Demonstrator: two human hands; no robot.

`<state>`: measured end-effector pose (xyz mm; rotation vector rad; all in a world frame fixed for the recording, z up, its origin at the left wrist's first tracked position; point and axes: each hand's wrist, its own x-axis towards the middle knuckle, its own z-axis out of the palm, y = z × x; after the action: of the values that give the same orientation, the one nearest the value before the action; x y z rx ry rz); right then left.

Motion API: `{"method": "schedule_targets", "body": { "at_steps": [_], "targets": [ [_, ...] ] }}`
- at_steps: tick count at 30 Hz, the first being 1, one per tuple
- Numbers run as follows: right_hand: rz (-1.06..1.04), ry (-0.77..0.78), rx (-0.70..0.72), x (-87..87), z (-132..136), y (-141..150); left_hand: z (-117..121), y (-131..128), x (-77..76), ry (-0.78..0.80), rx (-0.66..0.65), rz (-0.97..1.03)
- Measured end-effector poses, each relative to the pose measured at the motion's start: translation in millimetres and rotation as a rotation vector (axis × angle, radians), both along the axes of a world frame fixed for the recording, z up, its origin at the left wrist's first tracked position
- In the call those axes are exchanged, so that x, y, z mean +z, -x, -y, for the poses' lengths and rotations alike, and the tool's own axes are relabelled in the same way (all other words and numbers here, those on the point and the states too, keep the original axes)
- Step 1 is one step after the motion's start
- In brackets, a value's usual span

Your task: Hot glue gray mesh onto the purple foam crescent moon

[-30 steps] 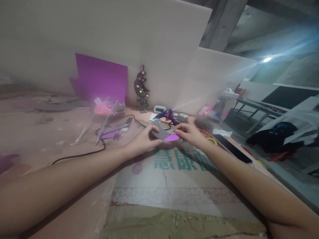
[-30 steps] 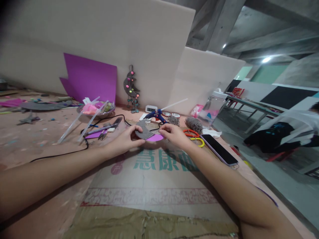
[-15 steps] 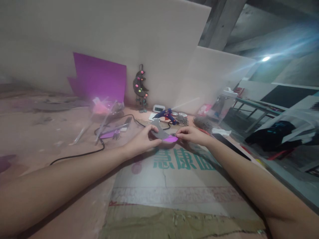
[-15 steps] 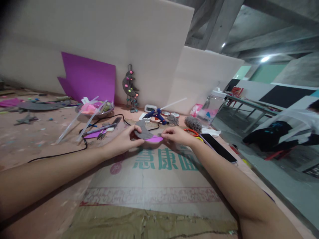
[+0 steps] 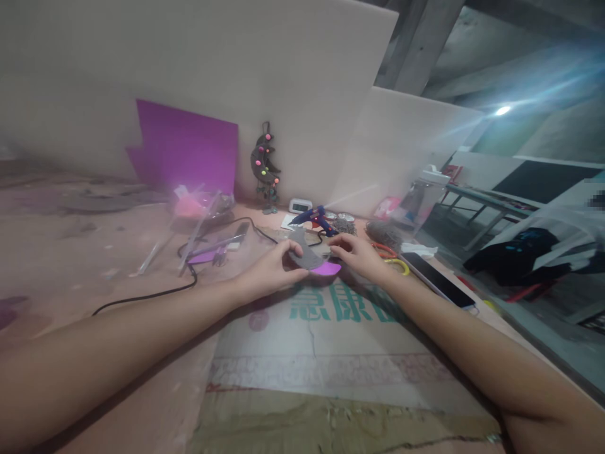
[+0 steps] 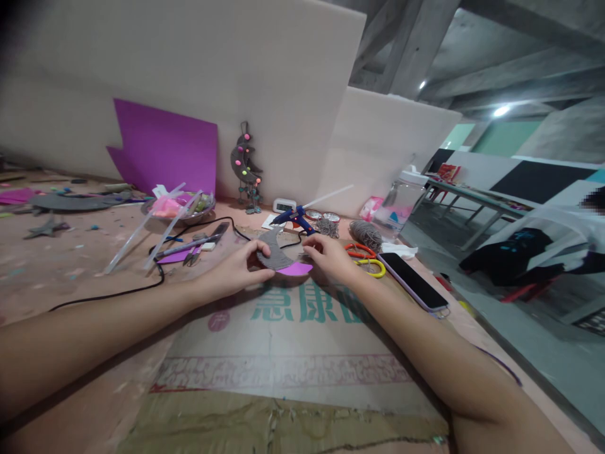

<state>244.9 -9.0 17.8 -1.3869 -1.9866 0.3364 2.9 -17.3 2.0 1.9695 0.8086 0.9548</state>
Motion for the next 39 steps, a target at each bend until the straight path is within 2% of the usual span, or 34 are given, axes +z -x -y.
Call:
{"method": "schedule_targets", "body": {
  "at_steps": [3,6,8,10,13,15,20,23,28,34,39],
  "targets": [
    [-0.029,-0.211,-0.063,0.6,2.3,4.1,-2.0,0.4,-1.0,0.014,0.071,0.011],
    [-0.209,-0.332,-0.13,4.6,5.9,9.1,-4.9,1.9,-1.0,-0.051,0.216,0.048],
    [-0.37,-0.251,-0.105,6.5,8.9,13.7,-6.0,3.1,-0.6,-0.102,0.291,0.092],
    [-0.488,-0.026,-0.026,5.8,11.9,19.2,-6.2,3.8,-0.3,-0.113,0.315,0.132],
    [-0.604,0.304,0.053,-1.3,15.7,27.9,-4.8,3.3,-0.3,-0.123,0.3,0.162],
    [-0.669,0.385,0.078,-7.9,17.9,32.9,-3.1,2.1,-0.1,-0.144,0.276,0.152],
    [-0.704,0.315,0.075,-15.8,24.1,40.5,-2.9,1.0,-0.4,-0.146,0.191,0.115],
    [-0.7,0.304,0.073,-14.2,27.5,43.4,-7.9,2.5,-4.8,-0.183,0.195,0.15],
    [-0.635,0.292,0.069,-12.4,29.7,45.6,-16.1,3.2,-12.4,-0.158,0.189,0.239],
    [-0.636,0.196,0.11,-10.9,29.7,44.0,-21.5,0.4,-12.8,-0.019,0.084,0.401],
    [-0.703,0.175,0.107,-12.7,26.1,40.9,-20.0,-0.4,-11.2,0.087,0.038,0.377]
  ]
}}
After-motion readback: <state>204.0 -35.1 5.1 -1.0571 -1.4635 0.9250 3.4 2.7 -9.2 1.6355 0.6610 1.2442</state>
